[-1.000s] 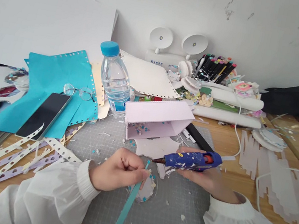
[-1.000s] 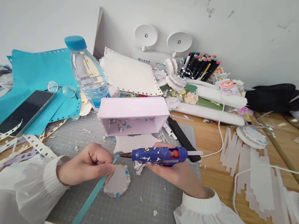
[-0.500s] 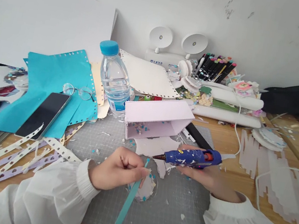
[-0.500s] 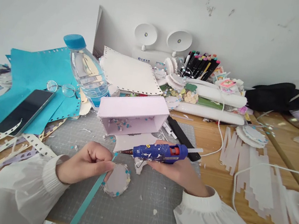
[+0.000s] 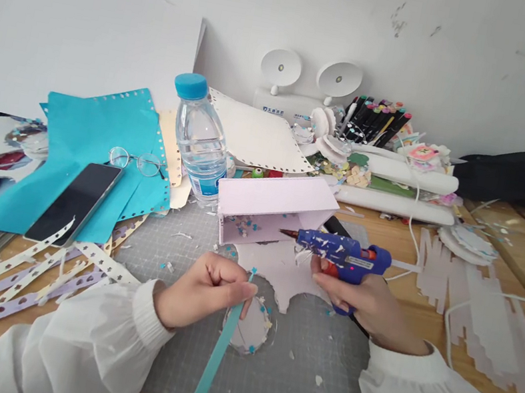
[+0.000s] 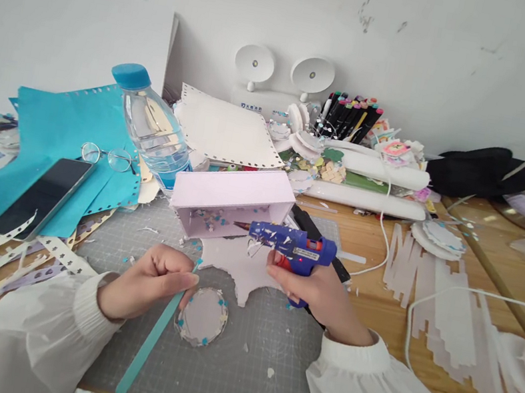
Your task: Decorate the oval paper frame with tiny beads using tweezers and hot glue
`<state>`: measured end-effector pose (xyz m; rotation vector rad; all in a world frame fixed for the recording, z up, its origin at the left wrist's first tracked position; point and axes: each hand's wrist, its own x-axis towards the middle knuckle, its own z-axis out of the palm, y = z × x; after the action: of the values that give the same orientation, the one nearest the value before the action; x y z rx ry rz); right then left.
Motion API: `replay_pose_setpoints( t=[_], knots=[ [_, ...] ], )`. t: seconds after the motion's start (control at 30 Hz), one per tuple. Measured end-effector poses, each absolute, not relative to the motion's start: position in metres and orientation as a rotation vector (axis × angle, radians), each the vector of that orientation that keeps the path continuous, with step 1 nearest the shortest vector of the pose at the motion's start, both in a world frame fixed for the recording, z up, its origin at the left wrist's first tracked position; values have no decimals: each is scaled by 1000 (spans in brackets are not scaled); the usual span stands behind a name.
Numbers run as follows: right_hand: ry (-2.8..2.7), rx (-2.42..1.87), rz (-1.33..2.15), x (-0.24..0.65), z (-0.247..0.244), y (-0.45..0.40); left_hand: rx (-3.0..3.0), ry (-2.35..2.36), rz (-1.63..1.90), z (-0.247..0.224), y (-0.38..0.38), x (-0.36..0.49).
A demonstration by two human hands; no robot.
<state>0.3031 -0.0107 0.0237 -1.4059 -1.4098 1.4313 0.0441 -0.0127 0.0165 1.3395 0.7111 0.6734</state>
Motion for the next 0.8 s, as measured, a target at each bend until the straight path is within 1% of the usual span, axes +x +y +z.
replay_pose_setpoints(
  t=[0.07,0.13,0.27,0.5,0.7,0.8],
  knots=[
    [-1292,-1412,1395,302,30,-9,1338,709,681,16,-13,44],
    [-1171,-1406,1275,303,35,-6,1332,714,684,15,-13,44],
    [-835,-1407,866,316,40,4,1330,710,679,15,-13,44],
    [-592,-1627,387,357,20,19,1331,662,693,18,-14,44],
    [-793,-1897,395,373,0,23,1334,674,685,18,-14,44],
    [-908,-1963,336,376,-7,25,1340,677,685,17,-14,44]
  ],
)
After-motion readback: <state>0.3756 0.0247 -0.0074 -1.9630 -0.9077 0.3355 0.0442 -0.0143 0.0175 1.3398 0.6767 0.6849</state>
